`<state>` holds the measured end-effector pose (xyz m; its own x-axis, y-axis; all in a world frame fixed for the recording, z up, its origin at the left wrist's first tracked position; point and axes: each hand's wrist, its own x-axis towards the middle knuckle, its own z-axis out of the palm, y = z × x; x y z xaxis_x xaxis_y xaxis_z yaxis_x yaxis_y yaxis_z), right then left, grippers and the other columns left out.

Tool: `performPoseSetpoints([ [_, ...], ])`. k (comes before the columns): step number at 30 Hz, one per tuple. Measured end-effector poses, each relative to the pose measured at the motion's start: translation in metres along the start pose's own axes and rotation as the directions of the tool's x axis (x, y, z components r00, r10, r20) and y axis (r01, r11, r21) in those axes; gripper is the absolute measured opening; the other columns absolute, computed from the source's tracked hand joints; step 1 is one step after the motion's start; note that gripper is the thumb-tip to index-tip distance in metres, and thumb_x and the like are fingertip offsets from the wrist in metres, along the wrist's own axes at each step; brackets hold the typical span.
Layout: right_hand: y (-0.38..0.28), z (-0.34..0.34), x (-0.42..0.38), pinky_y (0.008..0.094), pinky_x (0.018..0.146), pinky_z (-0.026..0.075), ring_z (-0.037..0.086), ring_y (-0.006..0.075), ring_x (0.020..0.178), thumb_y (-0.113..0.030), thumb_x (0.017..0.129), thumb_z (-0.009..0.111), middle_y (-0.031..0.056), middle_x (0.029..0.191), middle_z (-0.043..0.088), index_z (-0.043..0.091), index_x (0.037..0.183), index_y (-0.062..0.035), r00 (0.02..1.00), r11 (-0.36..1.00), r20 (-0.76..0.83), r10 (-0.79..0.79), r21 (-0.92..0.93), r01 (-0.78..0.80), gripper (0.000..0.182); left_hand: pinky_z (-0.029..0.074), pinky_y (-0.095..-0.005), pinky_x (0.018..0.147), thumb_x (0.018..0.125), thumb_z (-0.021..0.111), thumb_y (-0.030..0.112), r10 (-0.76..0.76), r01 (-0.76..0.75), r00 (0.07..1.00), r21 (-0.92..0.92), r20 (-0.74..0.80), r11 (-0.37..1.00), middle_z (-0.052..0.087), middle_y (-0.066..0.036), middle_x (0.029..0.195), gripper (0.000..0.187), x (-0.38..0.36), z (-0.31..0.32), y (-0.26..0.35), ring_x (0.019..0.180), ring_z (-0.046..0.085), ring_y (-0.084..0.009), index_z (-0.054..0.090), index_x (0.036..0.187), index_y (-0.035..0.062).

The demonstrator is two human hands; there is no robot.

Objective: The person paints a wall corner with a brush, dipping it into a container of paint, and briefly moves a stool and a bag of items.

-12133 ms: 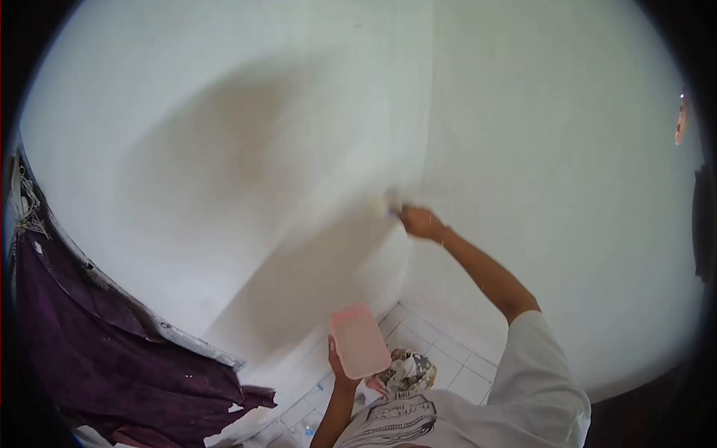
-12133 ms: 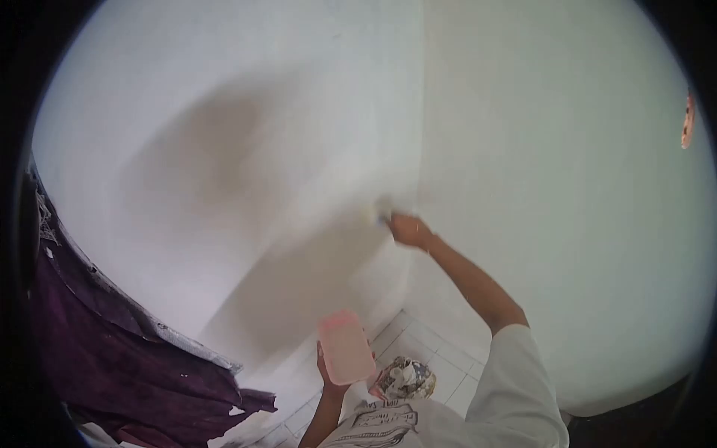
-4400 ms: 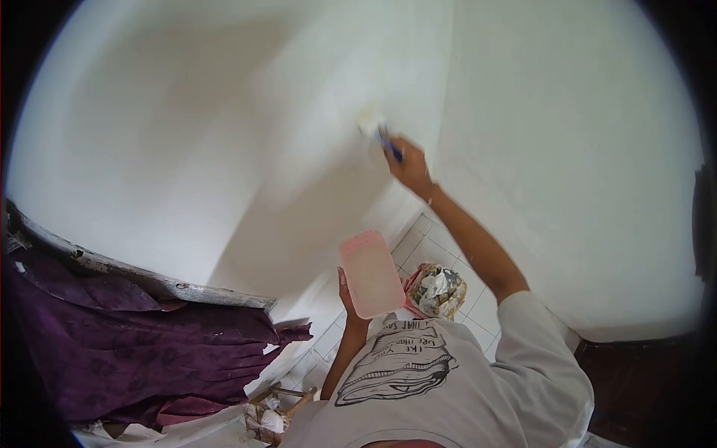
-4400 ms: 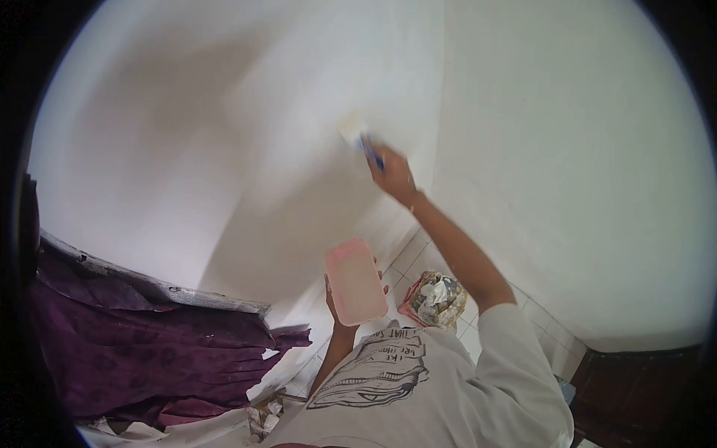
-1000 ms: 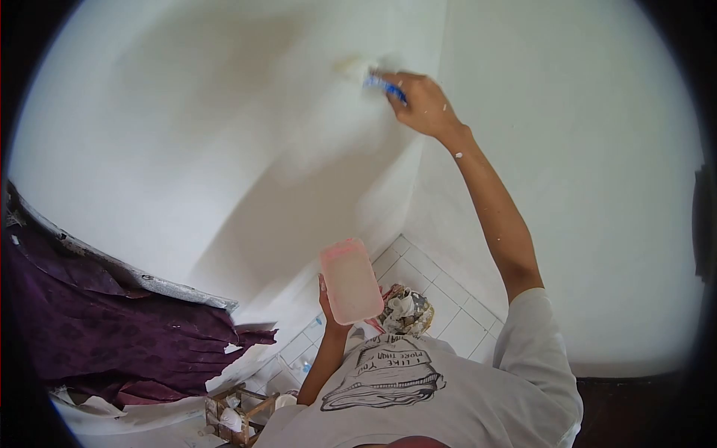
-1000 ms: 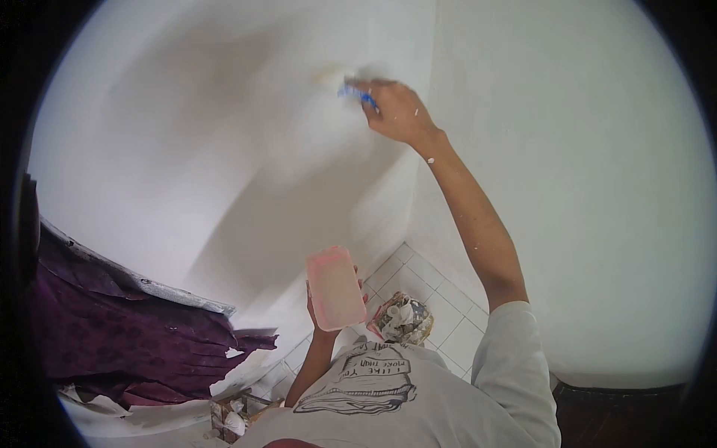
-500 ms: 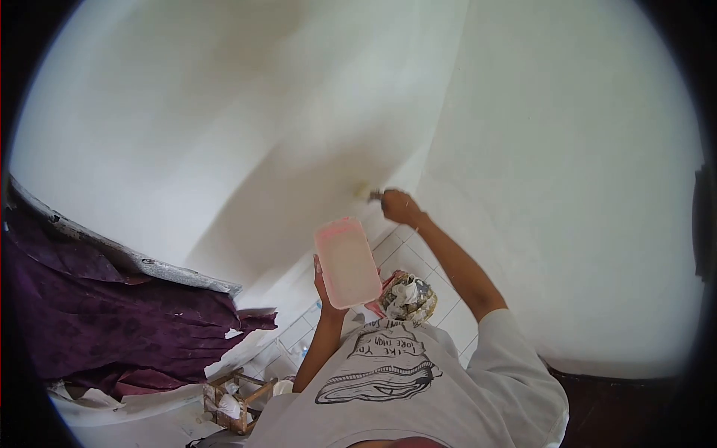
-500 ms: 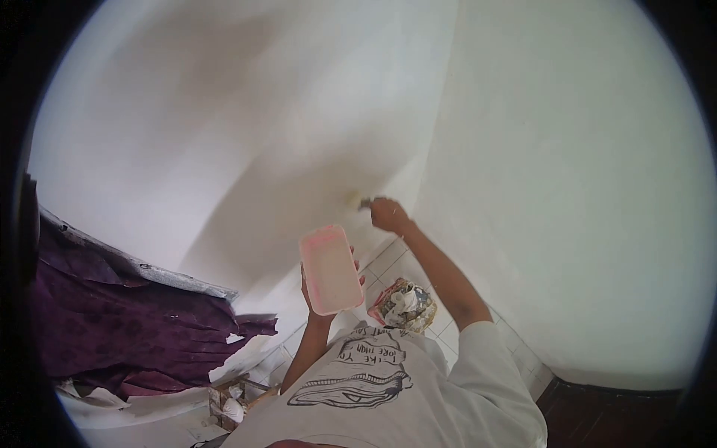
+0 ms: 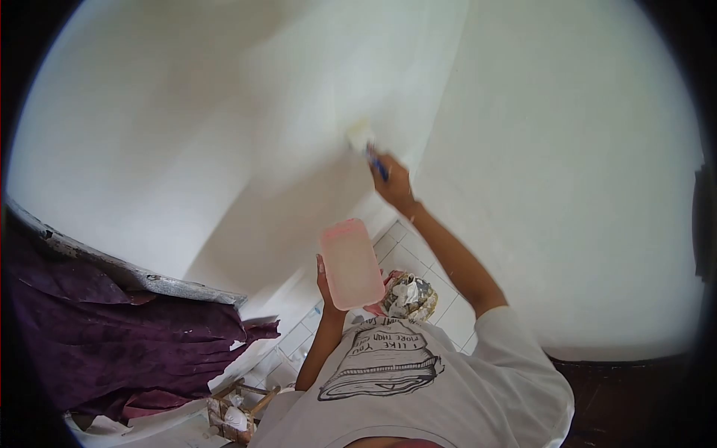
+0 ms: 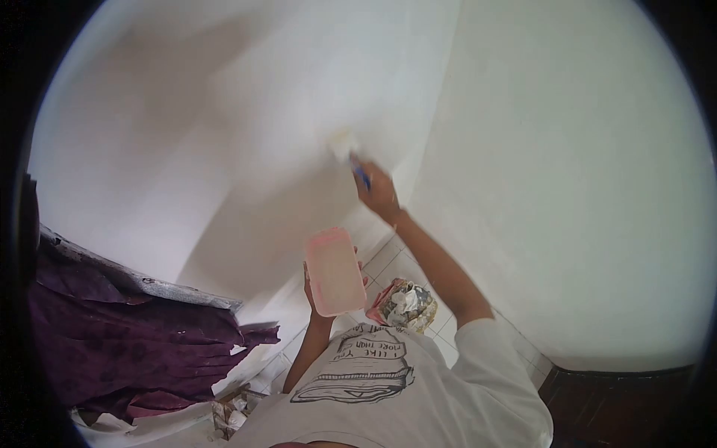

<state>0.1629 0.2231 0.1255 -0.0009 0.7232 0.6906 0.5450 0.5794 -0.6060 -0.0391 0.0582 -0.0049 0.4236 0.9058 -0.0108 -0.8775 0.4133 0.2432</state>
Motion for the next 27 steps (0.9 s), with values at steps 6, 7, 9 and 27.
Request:
performPoseSetpoints([
  [6, 0.059, -0.005, -0.088, 0.0472, 0.08, 0.055, 0.068, 0.0384, 0.088, -0.009, 0.088, 0.062, 0.0176, 0.099, 0.07, 0.069, 0.126, -0.0164, 0.819, 0.944, 0.525, 0.232, -0.324, -0.06, 0.039, 0.044, -0.0663, 0.104, 0.097, 0.041, 0.069, -0.028, 0.028, 0.999, 0.004, 0.033, 1.0, 0.037, -0.018, 0.157, 0.083, -0.01, 0.027, 0.017, 0.128, 0.054, -0.0401, 0.026, 0.16, 0.0173],
  [7, 0.061, -0.006, -0.081, 0.0483, 0.082, 0.055, 0.068, 0.0376, 0.089, -0.01, 0.087, 0.061, 0.0165, 0.097, 0.07, 0.071, 0.123, -0.018, 0.716, 0.928, 0.659, 0.228, -0.37, 0.045, 0.038, 0.044, -0.0658, 0.104, 0.097, 0.041, 0.069, -0.053, 0.056, 0.996, -0.038, 0.068, 0.998, 0.037, -0.017, 0.158, 0.083, -0.013, 0.028, 0.021, 0.129, 0.054, -0.0399, 0.026, 0.16, 0.0175],
  [9, 0.027, -0.023, -0.019, 0.0475, 0.086, 0.054, 0.068, 0.0346, 0.091, -0.011, 0.086, 0.063, 0.0138, 0.097, 0.072, 0.072, 0.121, -0.0206, 0.795, 0.948, 0.563, 0.226, -0.316, -0.045, 0.037, 0.043, -0.0655, 0.105, 0.096, 0.042, 0.07, -0.082, 0.082, 0.995, 0.007, 0.053, 0.997, 0.036, -0.017, 0.158, 0.084, -0.016, 0.027, 0.028, 0.13, 0.053, -0.0395, 0.026, 0.16, 0.0178],
  [27, 0.01, 0.025, -0.168, 0.0476, 0.073, 0.052, 0.067, 0.0377, 0.083, -0.017, 0.096, 0.061, 0.0179, 0.09, 0.07, 0.068, 0.121, -0.0117, 0.838, 0.916, 0.392, 0.381, -0.282, -0.285, 0.027, 0.041, -0.0648, 0.107, 0.095, 0.047, 0.068, -0.23, 0.228, 0.969, -0.04, -0.092, 0.973, 0.034, -0.016, 0.159, 0.085, -0.057, 0.0, 0.037, 0.132, 0.049, -0.0398, 0.025, 0.161, 0.0197],
])
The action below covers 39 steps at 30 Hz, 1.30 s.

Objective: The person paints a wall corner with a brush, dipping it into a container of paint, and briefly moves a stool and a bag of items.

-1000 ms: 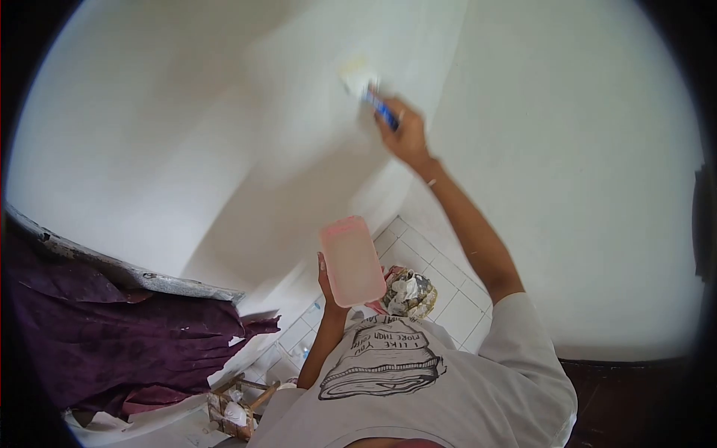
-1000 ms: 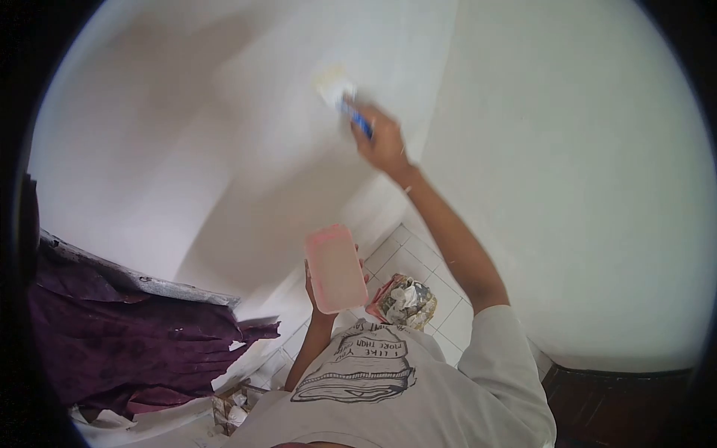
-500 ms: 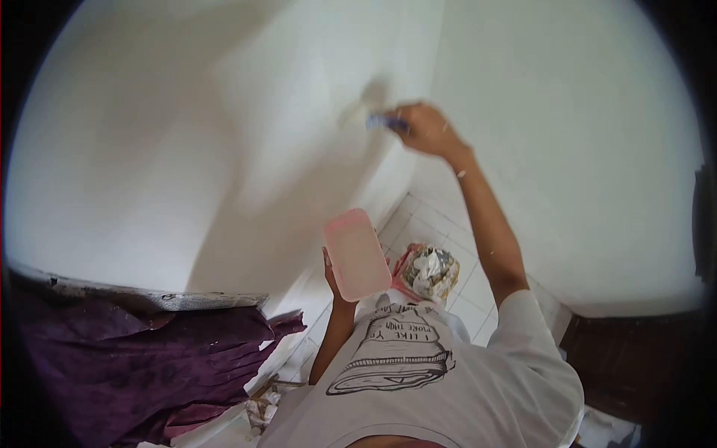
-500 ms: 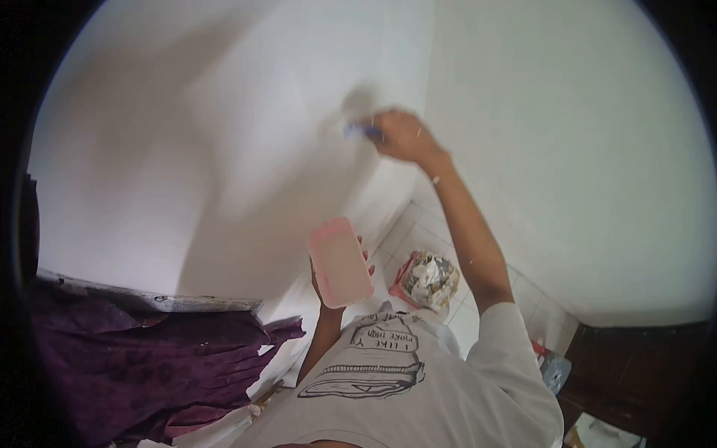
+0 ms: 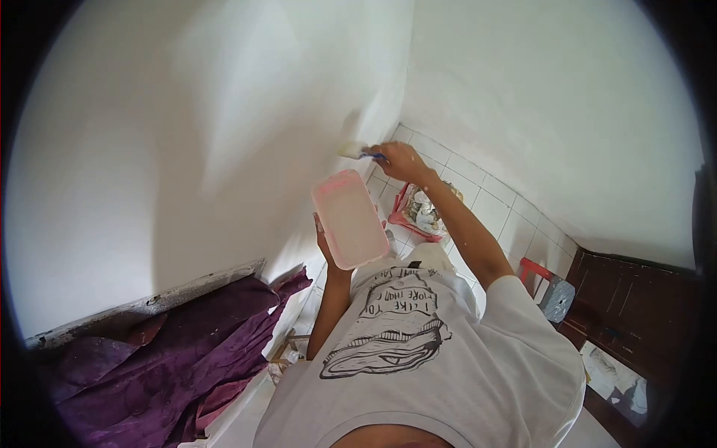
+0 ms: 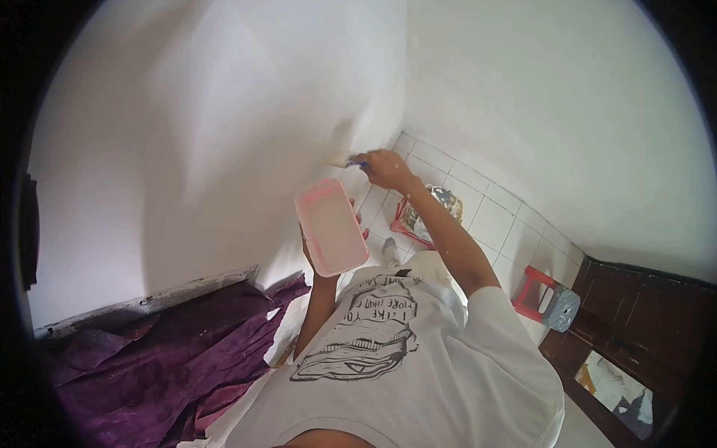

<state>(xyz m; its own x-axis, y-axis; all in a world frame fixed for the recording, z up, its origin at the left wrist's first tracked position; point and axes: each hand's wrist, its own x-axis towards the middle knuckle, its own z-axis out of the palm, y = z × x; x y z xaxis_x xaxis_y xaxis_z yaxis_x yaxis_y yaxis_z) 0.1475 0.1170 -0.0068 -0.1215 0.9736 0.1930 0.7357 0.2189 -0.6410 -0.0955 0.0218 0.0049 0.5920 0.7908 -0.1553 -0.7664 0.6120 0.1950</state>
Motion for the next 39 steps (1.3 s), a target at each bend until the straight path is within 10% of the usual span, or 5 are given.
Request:
performPoseSetpoints([
  [8, -0.01, -0.079, 0.036, 0.0509, 0.064, 0.049, 0.064, 0.0419, 0.065, -0.027, 0.1, 0.057, 0.0222, 0.065, 0.061, 0.067, 0.103, -0.0042, 0.986, 0.986, -0.049, 0.158, 0.063, -0.155, 0.025, 0.041, -0.0654, 0.107, 0.095, 0.045, 0.07, -0.005, 0.011, 0.998, 0.103, -0.058, 0.995, 0.036, -0.017, 0.158, 0.084, 0.007, -0.013, 0.003, 0.132, 0.05, -0.0402, 0.026, 0.16, 0.0191],
  [20, -0.064, -0.217, 0.182, 0.0403, 0.057, 0.044, 0.05, 0.0214, 0.055, -0.032, 0.109, 0.044, 0.0115, 0.062, 0.048, 0.061, 0.1, -0.0002, 0.777, 0.915, -0.603, -0.179, 0.188, 0.357, 0.036, 0.042, -0.0637, 0.107, 0.095, 0.045, 0.071, -0.018, 0.016, 0.999, 0.023, 0.045, 1.0, 0.034, -0.016, 0.16, 0.086, 0.021, 0.022, -0.016, 0.131, 0.051, -0.0385, 0.025, 0.161, 0.0195],
  [25, 0.051, -0.064, 0.147, 0.0525, 0.07, 0.049, 0.063, 0.0459, 0.073, -0.026, 0.109, 0.038, 0.0253, 0.076, 0.062, 0.054, 0.11, -0.0014, 0.952, 0.969, -0.306, -0.024, 0.227, 0.097, 0.029, 0.043, -0.0636, 0.105, 0.095, 0.046, 0.07, 0.082, -0.087, 0.99, 0.041, 0.112, 0.995, 0.034, -0.016, 0.159, 0.086, 0.034, 0.036, -0.031, 0.13, 0.051, -0.038, 0.025, 0.161, 0.0194],
  [32, 0.089, -0.155, 0.182, 0.0455, 0.06, 0.056, 0.068, 0.0337, 0.059, -0.039, 0.096, 0.057, 0.0195, 0.068, 0.068, 0.068, 0.079, 0.0052, 0.943, 0.977, 0.265, 0.201, 0.023, -0.214, 0.049, 0.045, -0.0635, 0.103, 0.096, 0.048, 0.067, 0.175, -0.188, 0.971, 0.068, 0.164, 0.98, 0.038, -0.017, 0.156, 0.084, 0.056, 0.055, -0.059, 0.129, 0.051, -0.038, 0.027, 0.16, 0.0178],
  [39, -0.07, -0.398, 0.231, 0.0278, 0.052, 0.033, 0.039, 0.0078, 0.058, -0.035, 0.1, 0.056, -0.0023, 0.065, 0.048, 0.057, 0.076, -0.0033, 0.912, 0.89, -0.392, -0.119, 0.365, 0.272, 0.04, 0.047, -0.0629, 0.1, 0.097, 0.045, 0.067, 0.198, -0.207, 0.975, 0.093, 0.097, 0.974, 0.043, -0.018, 0.152, 0.08, 0.082, 0.068, -0.078, 0.124, 0.055, -0.0385, 0.03, 0.158, 0.0176],
])
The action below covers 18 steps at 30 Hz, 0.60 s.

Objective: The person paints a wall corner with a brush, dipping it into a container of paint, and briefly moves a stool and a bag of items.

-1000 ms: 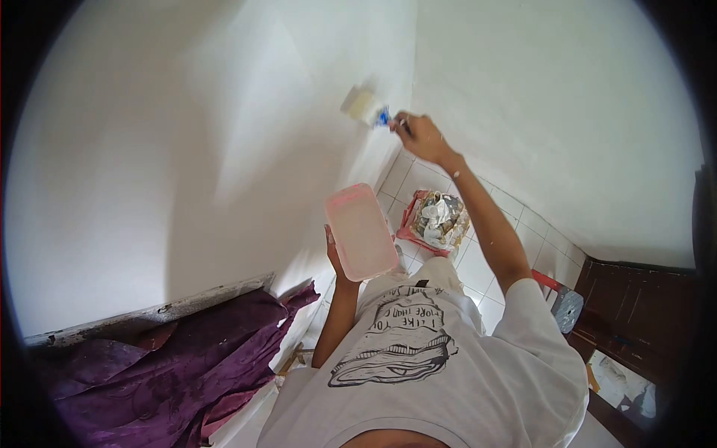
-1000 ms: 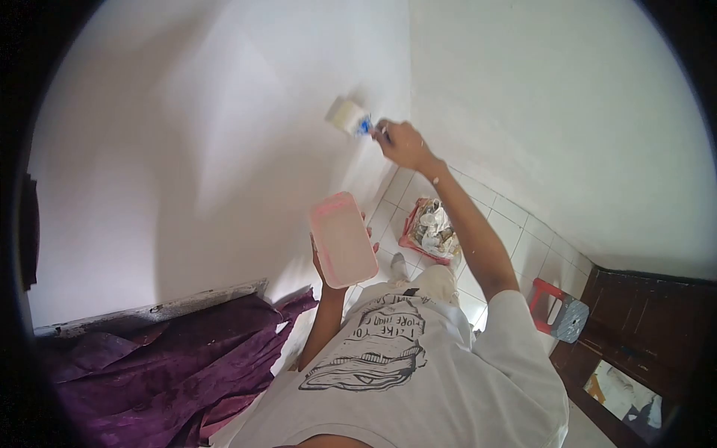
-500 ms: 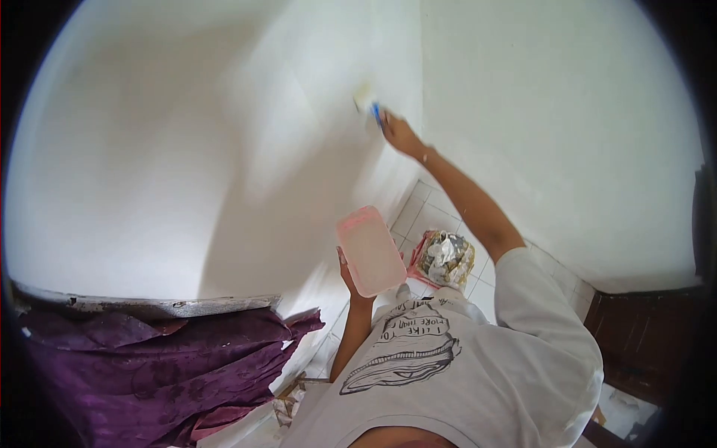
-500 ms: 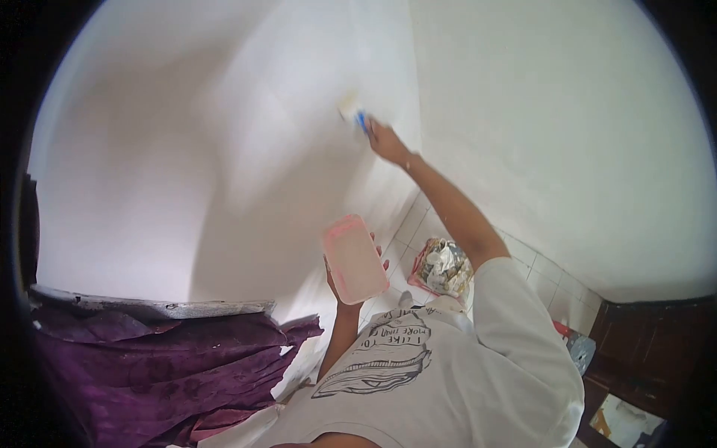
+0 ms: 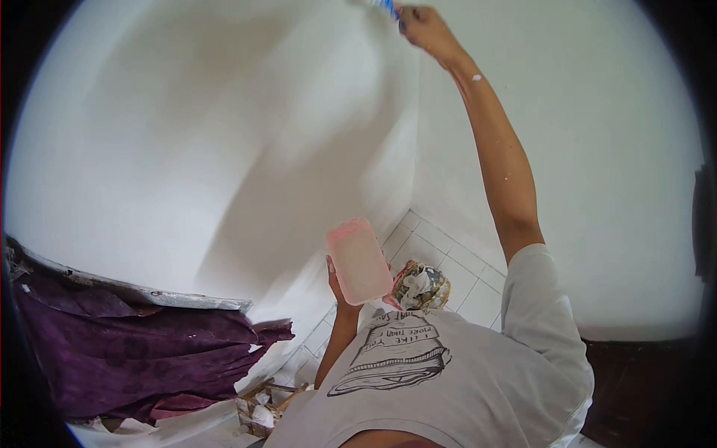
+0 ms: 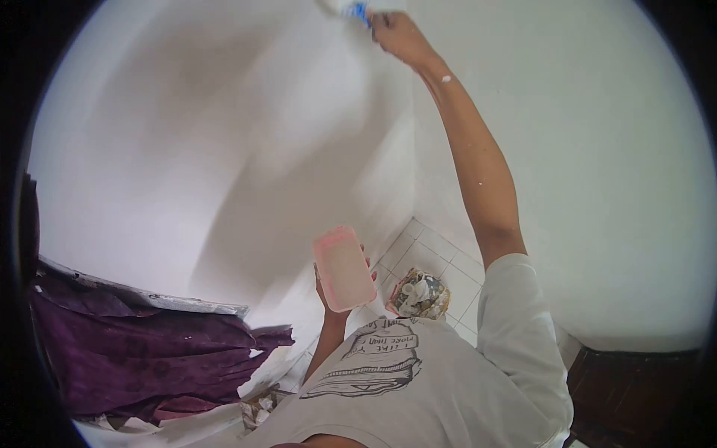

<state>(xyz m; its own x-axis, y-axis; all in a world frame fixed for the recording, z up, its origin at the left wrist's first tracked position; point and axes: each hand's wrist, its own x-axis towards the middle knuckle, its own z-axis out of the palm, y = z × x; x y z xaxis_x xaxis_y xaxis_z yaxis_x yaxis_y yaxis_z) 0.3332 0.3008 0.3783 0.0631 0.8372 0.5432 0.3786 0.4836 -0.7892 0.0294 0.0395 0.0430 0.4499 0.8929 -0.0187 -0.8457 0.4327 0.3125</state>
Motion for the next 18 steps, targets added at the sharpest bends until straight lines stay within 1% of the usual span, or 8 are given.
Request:
performPoseSetpoints([
  [3, 0.007, 0.014, 0.006, 0.0334, 0.057, 0.043, 0.051, 0.0187, 0.056, -0.038, 0.107, 0.046, 0.0051, 0.063, 0.055, 0.055, 0.083, -0.0031, 0.995, 0.976, -0.021, -0.101, -0.198, 0.095, 0.043, 0.048, -0.0628, 0.099, 0.097, 0.045, 0.067, 0.026, -0.026, 1.0, 0.009, -0.011, 1.0, 0.043, -0.018, 0.151, 0.08, 0.009, -0.001, -0.01, 0.124, 0.055, -0.0385, 0.03, 0.158, 0.0176],
  [5, 0.116, 0.074, -0.003, 0.0476, 0.066, 0.049, 0.061, 0.0402, 0.065, -0.035, 0.108, 0.04, 0.0222, 0.071, 0.062, 0.058, 0.094, 0.0006, 0.871, 0.804, -0.011, -0.491, -0.391, 0.448, 0.042, 0.048, -0.0628, 0.099, 0.097, 0.045, 0.066, 0.029, -0.029, 1.0, 0.016, -0.001, 0.999, 0.043, -0.018, 0.15, 0.08, 0.01, 0.001, -0.01, 0.124, 0.055, -0.0386, 0.03, 0.158, 0.0173],
  [6, 0.144, 0.105, -0.041, 0.058, 0.075, 0.048, 0.06, 0.0526, 0.079, -0.032, 0.108, 0.038, 0.0315, 0.084, 0.062, 0.058, 0.099, 0.0025, 0.948, 0.917, -0.068, -0.31, -0.285, 0.279, 0.042, 0.048, -0.0628, 0.1, 0.097, 0.045, 0.066, 0.037, -0.037, 0.998, 0.016, 0.043, 0.999, 0.043, -0.018, 0.151, 0.08, 0.012, 0.004, -0.011, 0.125, 0.055, -0.0388, 0.029, 0.158, 0.0171],
  [7, 0.166, 0.125, -0.082, 0.0586, 0.075, 0.048, 0.06, 0.0514, 0.078, -0.033, 0.109, 0.038, 0.0307, 0.084, 0.063, 0.058, 0.096, 0.0024, 0.997, 0.953, -0.043, -0.068, -0.297, 0.052, 0.042, 0.047, -0.0628, 0.101, 0.097, 0.044, 0.067, 0.043, -0.045, 0.995, 0.015, 0.085, 0.999, 0.043, -0.018, 0.151, 0.08, 0.012, 0.008, -0.013, 0.126, 0.054, -0.039, 0.029, 0.158, 0.0169],
  [12, 0.282, 0.154, -0.229, 0.0614, 0.081, 0.05, 0.064, 0.0506, 0.083, -0.027, 0.104, 0.043, 0.0281, 0.087, 0.067, 0.061, 0.101, -0.0022, 0.968, 0.882, 0.23, 0.103, -0.471, 0.018, 0.031, 0.041, -0.0646, 0.108, 0.097, 0.044, 0.063, 0.06, -0.06, 0.997, -0.01, 0.045, 0.998, 0.04, -0.018, 0.155, 0.08, 0.009, 0.002, -0.013, 0.132, 0.05, -0.0403, 0.026, 0.16, 0.0162],
  [15, 0.273, 0.142, -0.292, 0.0549, 0.074, 0.051, 0.065, 0.0444, 0.073, -0.031, 0.105, 0.045, 0.0242, 0.076, 0.066, 0.063, 0.089, -0.0009, 0.915, 0.908, 0.195, 0.355, -0.305, -0.287, 0.038, 0.036, -0.0657, 0.113, 0.098, 0.044, 0.061, 0.036, -0.035, 0.999, -0.042, 0.022, 0.999, 0.041, -0.018, 0.155, 0.08, -0.001, -0.02, -0.017, 0.138, 0.045, -0.0419, 0.025, 0.16, 0.0145],
  [17, 0.245, 0.128, -0.321, 0.0344, 0.047, 0.04, 0.047, 0.0156, 0.045, -0.043, 0.108, 0.045, 0.002, 0.054, 0.047, 0.061, 0.084, -0.0042, 0.857, 0.871, 0.174, 0.485, -0.002, -0.492, 0.048, 0.033, -0.066, 0.116, 0.098, 0.044, 0.059, 0.015, -0.015, 1.0, -0.083, 0.002, 0.996, 0.042, -0.017, 0.155, 0.079, -0.007, -0.033, -0.02, 0.141, 0.042, -0.0425, 0.025, 0.16, 0.0135],
  [18, 0.234, 0.12, -0.335, 0.0261, 0.043, 0.032, 0.037, 0.0055, 0.046, -0.049, 0.107, 0.045, -0.0046, 0.056, 0.04, 0.058, 0.085, -0.0072, 0.789, 0.805, 0.226, 0.571, 0.034, -0.592, 0.05, 0.032, -0.0657, 0.117, 0.098, 0.043, 0.059, -0.001, -0.001, 0.999, -0.045, -0.054, 0.999, 0.043, -0.017, 0.154, 0.079, -0.007, -0.039, -0.021, 0.143, 0.04, -0.043, 0.026, 0.16, 0.0131],
])
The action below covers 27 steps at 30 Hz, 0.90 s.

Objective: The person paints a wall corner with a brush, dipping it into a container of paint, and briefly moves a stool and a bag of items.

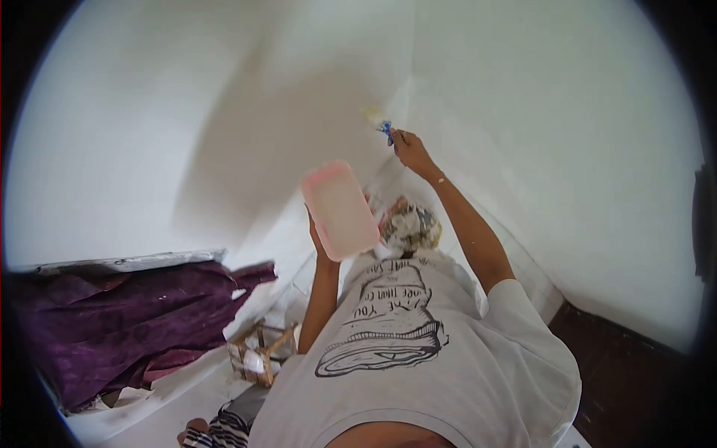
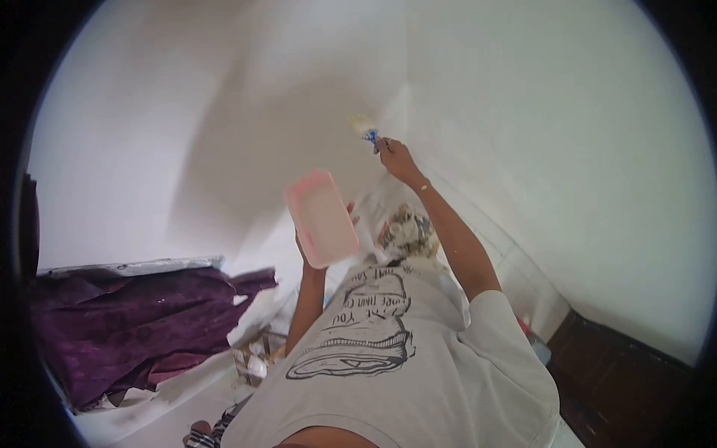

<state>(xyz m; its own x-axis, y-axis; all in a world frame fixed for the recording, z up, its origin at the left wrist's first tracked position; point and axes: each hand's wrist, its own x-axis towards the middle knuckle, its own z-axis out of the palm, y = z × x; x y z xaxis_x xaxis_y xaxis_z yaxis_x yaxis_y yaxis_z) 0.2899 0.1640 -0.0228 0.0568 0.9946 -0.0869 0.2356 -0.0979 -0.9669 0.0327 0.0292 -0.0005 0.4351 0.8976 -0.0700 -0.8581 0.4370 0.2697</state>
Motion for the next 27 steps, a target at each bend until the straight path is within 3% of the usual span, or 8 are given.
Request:
performPoseSetpoints([
  [5, 0.041, -0.026, -0.096, 0.0286, 0.052, 0.036, 0.043, 0.0075, 0.055, -0.046, 0.105, 0.052, -0.0024, 0.06, 0.047, 0.066, 0.091, -0.0019, 0.96, 0.956, 0.099, 0.263, 0.104, -0.273, 0.048, 0.031, -0.0658, 0.117, 0.098, 0.042, 0.065, -0.047, 0.067, 0.986, 0.119, -0.159, 0.991, 0.045, -0.017, 0.153, 0.081, -0.009, -0.049, -0.011, 0.142, 0.041, -0.044, 0.027, 0.159, 0.0131],
  [8, 0.102, -0.027, -0.154, 0.0331, 0.059, 0.043, 0.05, 0.0122, 0.061, -0.05, 0.103, 0.053, 0.0045, 0.065, 0.056, 0.066, 0.097, 0.0034, 0.937, 0.936, -0.006, 0.348, 0.05, -0.347, 0.055, 0.038, -0.0612, 0.114, 0.099, 0.039, 0.068, -0.082, 0.117, 0.95, 0.1, -0.303, 0.988, 0.048, -0.015, 0.15, 0.079, -0.017, -0.086, -0.018, 0.137, 0.048, -0.04, 0.032, 0.157, 0.0135],
  [11, 0.15, -0.022, -0.215, 0.0296, 0.05, 0.035, 0.041, 0.0082, 0.054, -0.047, 0.105, 0.052, -0.0017, 0.061, 0.044, 0.059, 0.089, -0.002, 0.91, 0.903, -0.151, 0.387, -0.139, -0.407, 0.048, 0.048, -0.0529, 0.108, 0.101, 0.037, 0.067, -0.109, 0.191, 0.907, 0.167, -0.408, 0.967, 0.052, -0.012, 0.145, 0.074, -0.016, -0.089, -0.019, 0.131, 0.054, -0.0328, 0.036, 0.154, 0.0141],
  [15, 0.201, 0.003, -0.277, 0.0314, 0.052, 0.036, 0.043, 0.0103, 0.055, -0.046, 0.105, 0.053, 0.0, 0.061, 0.048, 0.059, 0.087, 0.0001, 0.778, 0.78, -0.266, 0.569, -0.125, -0.613, 0.049, 0.05, -0.0461, 0.105, 0.104, 0.036, 0.062, -0.203, 0.335, 0.86, 0.217, -0.469, 0.917, 0.056, -0.009, 0.14, 0.068, -0.011, -0.13, -0.01, 0.127, 0.058, -0.0267, 0.041, 0.151, 0.0128],
  [17, 0.222, 0.02, -0.295, 0.0308, 0.052, 0.035, 0.042, 0.0095, 0.054, -0.044, 0.106, 0.052, -0.0001, 0.06, 0.046, 0.059, 0.086, -0.0014, 0.71, 0.757, -0.361, 0.605, -0.018, -0.654, 0.048, 0.049, -0.0463, 0.106, 0.104, 0.038, 0.061, -0.265, 0.401, 0.84, 0.212, -0.473, 0.891, 0.057, -0.009, 0.141, 0.067, -0.002, -0.164, -0.005, 0.128, 0.057, -0.0268, 0.042, 0.151, 0.0124],
  [19, 0.25, 0.033, -0.306, 0.0297, 0.052, 0.038, 0.042, 0.0087, 0.053, -0.041, 0.106, 0.052, -0.0012, 0.059, 0.044, 0.059, 0.088, -0.0034, 0.703, 0.774, -0.389, 0.595, 0.043, -0.631, 0.043, 0.048, -0.0465, 0.108, 0.102, 0.043, 0.062, -0.357, 0.514, 0.715, 0.105, -0.601, 0.851, 0.057, -0.009, 0.141, 0.07, 0.006, -0.194, -0.007, 0.127, 0.057, -0.0278, 0.044, 0.15, 0.0107],
  [23, 0.282, 0.055, -0.306, 0.0277, 0.056, 0.045, 0.047, 0.0076, 0.055, -0.035, 0.104, 0.059, -0.0018, 0.064, 0.049, 0.059, 0.098, -0.0053, 0.615, 0.673, -0.283, 0.736, 0.396, -0.624, 0.03, 0.046, -0.045, 0.109, 0.097, 0.048, 0.067, -0.51, 0.691, 0.602, 0.081, -0.614, 0.718, 0.058, -0.009, 0.141, 0.077, 0.027, -0.272, -0.02, 0.129, 0.057, -0.0267, 0.047, 0.148, 0.0086],
  [27, 0.314, 0.065, -0.285, 0.0259, 0.058, 0.044, 0.049, 0.0076, 0.06, -0.036, 0.101, 0.064, -0.0005, 0.077, 0.055, 0.063, 0.102, -0.0025, 0.585, 0.659, -0.312, 0.748, 0.454, -0.6, 0.034, 0.048, -0.0453, 0.109, 0.096, 0.048, 0.07, -0.529, 0.723, 0.606, 0.134, -0.594, 0.678, 0.057, -0.008, 0.142, 0.078, 0.049, -0.33, -0.05, 0.128, 0.058, -0.0262, 0.045, 0.149, 0.0137],
])
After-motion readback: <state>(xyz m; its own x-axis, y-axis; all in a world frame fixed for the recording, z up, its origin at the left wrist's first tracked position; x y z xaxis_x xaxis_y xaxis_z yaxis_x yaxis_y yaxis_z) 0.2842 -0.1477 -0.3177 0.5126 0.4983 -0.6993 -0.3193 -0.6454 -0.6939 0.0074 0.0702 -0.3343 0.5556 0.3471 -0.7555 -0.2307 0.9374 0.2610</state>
